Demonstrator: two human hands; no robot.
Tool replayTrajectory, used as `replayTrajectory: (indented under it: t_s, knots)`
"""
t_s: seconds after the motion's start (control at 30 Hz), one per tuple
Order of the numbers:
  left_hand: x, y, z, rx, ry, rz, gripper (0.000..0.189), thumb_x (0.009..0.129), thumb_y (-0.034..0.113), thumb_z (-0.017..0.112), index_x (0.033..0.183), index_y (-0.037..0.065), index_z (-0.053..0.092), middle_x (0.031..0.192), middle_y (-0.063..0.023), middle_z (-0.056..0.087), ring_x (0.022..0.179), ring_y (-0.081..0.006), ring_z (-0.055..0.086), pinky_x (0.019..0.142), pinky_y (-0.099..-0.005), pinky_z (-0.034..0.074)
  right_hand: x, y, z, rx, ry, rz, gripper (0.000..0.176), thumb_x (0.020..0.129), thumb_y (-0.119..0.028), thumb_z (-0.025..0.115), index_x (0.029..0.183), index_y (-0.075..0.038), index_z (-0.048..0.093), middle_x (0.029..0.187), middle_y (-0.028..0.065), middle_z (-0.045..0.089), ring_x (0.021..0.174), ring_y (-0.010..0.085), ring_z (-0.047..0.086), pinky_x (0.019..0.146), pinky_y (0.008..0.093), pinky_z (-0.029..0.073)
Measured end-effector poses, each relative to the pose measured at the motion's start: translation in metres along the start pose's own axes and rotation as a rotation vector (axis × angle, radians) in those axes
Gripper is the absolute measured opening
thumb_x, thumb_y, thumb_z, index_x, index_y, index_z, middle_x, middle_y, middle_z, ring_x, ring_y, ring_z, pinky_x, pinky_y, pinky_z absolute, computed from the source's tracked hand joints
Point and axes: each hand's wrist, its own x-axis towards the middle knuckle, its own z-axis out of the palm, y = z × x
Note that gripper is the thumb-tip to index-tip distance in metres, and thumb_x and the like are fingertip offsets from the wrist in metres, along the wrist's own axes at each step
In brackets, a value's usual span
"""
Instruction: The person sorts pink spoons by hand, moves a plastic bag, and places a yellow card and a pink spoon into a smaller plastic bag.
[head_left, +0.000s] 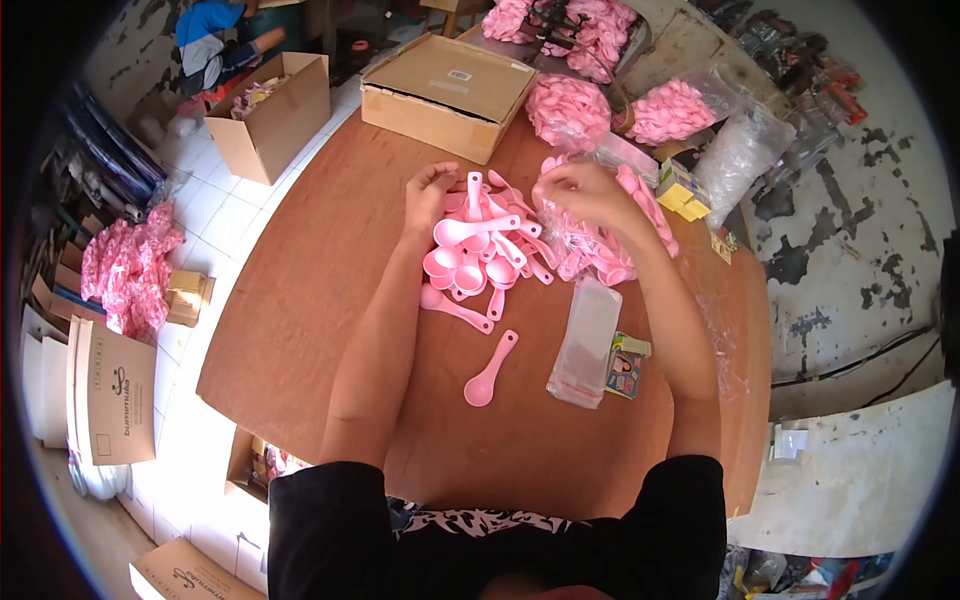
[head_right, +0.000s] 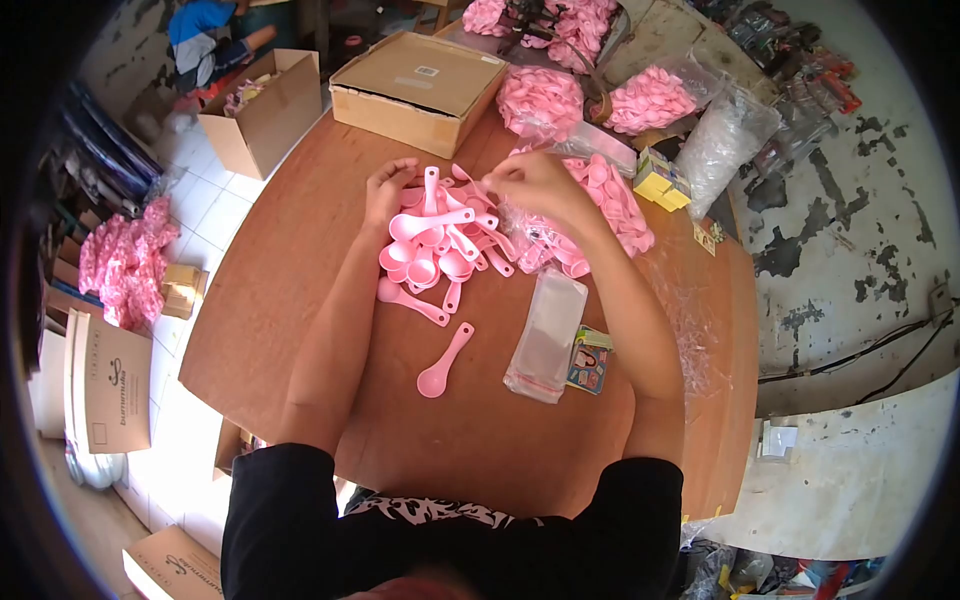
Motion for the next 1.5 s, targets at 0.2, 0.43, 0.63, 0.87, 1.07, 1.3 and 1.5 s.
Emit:
replayTrajectory:
  t_s: [0.2,0.43,0.63,0.87,1.07,1.3,1.5]
  knots:
    - [-0.002,0.001,0.003,0.025,0.011,-0.011,0.020,0.090,0.003,0.052,0.107,-0.004,0.059,0.093,-0.0147,0.066,0.083,-0.0217,0.066,0.075,-0.0307,0.054,0.017,0.124,-0.047,-0.385,0.159,-0.133,0.029,0.076,-0.013,0.064,0.101,-0.002,0.069,0.090,0.0149,0.070,0.081,0.0235,0.068,0.073,0.0328,0.051]
    - [-0.002,0.001,0.002,0.042,0.017,0.008,0.020,0.090,0.003,0.053,0.107,-0.003,0.059,0.094,-0.0160,0.066,0.081,-0.0220,0.066,0.073,-0.0308,0.054,0.009,0.100,-0.029,-0.481,0.012,0.170,0.066,0.076,-0.050,0.068,0.124,-0.005,0.056,0.118,0.0177,0.062,0.105,0.0281,0.062,0.088,0.0353,0.047]
    - [-0.007,0.008,0.005,0.045,0.009,-0.031,0.020,0.089,0.006,0.055,0.106,-0.003,0.059,0.094,-0.0131,0.065,0.085,-0.0204,0.064,0.078,-0.0299,0.052,0.033,0.104,0.001,-0.549,0.067,0.262,0.086,0.070,-0.062,0.067,0.133,-0.007,0.046,0.125,0.0186,0.058,0.110,0.0313,0.060,0.090,0.0393,0.046]
    - [0.000,0.000,0.002,-0.010,-0.006,-0.015,0.020,0.090,0.003,0.052,0.108,-0.005,0.056,0.094,-0.0175,0.065,0.083,-0.0250,0.067,0.075,-0.0330,0.055,0.068,0.184,0.016,-0.079,0.280,0.048,0.071,0.065,-0.028,0.080,0.124,-0.004,0.047,0.115,0.0131,0.059,0.105,0.0232,0.057,0.087,0.0322,0.046]
    - [-0.004,0.005,0.004,-0.019,-0.002,-0.018,0.019,0.090,0.003,0.052,0.107,-0.005,0.057,0.095,-0.0156,0.064,0.085,-0.0242,0.067,0.077,-0.0323,0.054,0.049,0.167,0.011,0.014,0.423,-0.004,0.074,0.061,-0.030,0.082,0.122,-0.006,0.048,0.107,0.0169,0.063,0.097,0.0272,0.063,0.083,0.0340,0.048]
    - [0.006,-0.007,-0.003,0.002,0.012,0.010,0.019,0.090,0.004,0.052,0.106,-0.004,0.059,0.094,-0.0141,0.064,0.086,-0.0231,0.066,0.078,-0.0313,0.053,0.031,0.149,-0.003,0.324,0.522,-0.091,0.059,0.067,0.002,0.075,0.120,-0.005,0.050,0.102,0.0068,0.061,0.091,0.0156,0.060,0.076,0.0280,0.050]
    - [0.000,-0.001,0.001,0.006,0.013,-0.010,0.019,0.090,0.004,0.052,0.106,-0.004,0.059,0.093,-0.0137,0.064,0.084,-0.0231,0.066,0.076,-0.0316,0.053,0.019,0.148,-0.025,0.381,0.700,-0.045,0.061,0.072,0.005,0.074,0.125,-0.004,0.046,0.104,0.0087,0.059,0.089,0.0145,0.059,0.070,0.0252,0.051]
